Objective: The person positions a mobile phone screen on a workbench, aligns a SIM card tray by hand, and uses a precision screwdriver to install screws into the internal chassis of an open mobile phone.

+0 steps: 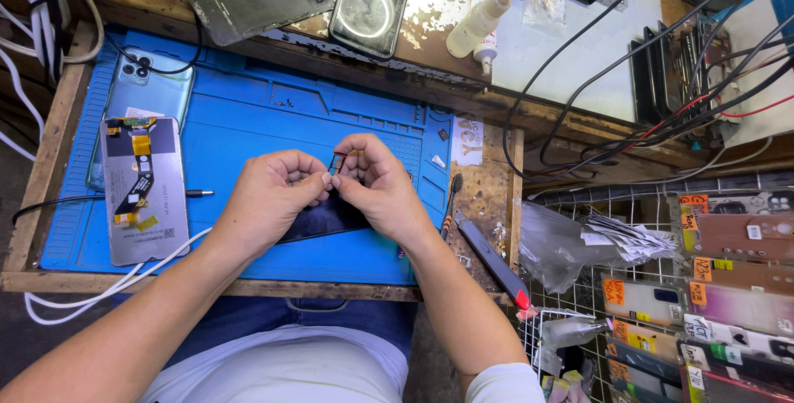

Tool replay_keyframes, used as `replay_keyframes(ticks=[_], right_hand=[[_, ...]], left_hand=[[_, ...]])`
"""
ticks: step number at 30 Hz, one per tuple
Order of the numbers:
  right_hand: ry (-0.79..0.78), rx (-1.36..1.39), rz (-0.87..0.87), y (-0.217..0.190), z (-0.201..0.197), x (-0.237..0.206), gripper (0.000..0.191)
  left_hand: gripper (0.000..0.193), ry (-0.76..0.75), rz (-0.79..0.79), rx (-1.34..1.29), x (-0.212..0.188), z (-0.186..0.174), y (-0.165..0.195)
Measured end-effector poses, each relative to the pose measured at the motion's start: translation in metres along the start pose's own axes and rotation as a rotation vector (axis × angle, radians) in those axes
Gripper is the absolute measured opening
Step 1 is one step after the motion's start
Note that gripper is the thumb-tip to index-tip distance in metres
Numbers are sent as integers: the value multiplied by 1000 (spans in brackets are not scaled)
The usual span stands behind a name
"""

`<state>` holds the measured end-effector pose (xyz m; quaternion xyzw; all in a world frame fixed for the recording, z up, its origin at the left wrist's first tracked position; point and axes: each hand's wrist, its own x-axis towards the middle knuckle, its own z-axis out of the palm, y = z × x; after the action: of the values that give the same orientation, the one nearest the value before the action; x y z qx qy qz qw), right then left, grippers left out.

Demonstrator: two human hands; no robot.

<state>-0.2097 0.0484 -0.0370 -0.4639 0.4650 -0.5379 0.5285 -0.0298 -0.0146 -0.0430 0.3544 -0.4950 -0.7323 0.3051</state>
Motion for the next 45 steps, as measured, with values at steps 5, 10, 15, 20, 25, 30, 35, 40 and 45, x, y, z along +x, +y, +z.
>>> replay_keyframes(ticks=[5, 10, 15, 20, 25, 30, 35, 40, 45], right_hand=[[-34, 83, 45, -3, -3, 1, 33], [-17, 101, 50, -5, -2, 1, 33], [0, 105, 23, -3, -1, 0, 34], [15, 94, 22, -2, -1, 0, 33], [15, 110, 24, -2, -1, 1, 33], [11, 109, 28, -2, -1, 0, 34], [3, 101, 23, -1, -1, 0, 33], [-22, 95, 30, -1, -2, 1, 33], [-46, 87, 28, -2, -2, -2, 33]], left_hand=[[11, -3, -29, -40, 0, -2, 3], [13, -11, -72, -62, -1, -3, 6], [20, -25, -124, -97, -2, -3, 6], [25, -67, -147, -196, -3, -6, 5], [24, -59, -145, -189, -3, -6, 7], [22, -42, -150, -140, -4, -4, 11], [18, -47, -67, 77, -2, -2, 9], [18, -35, -50, 103, 0, -3, 6], [19, -40, -56, 162, 0, -6, 4]])
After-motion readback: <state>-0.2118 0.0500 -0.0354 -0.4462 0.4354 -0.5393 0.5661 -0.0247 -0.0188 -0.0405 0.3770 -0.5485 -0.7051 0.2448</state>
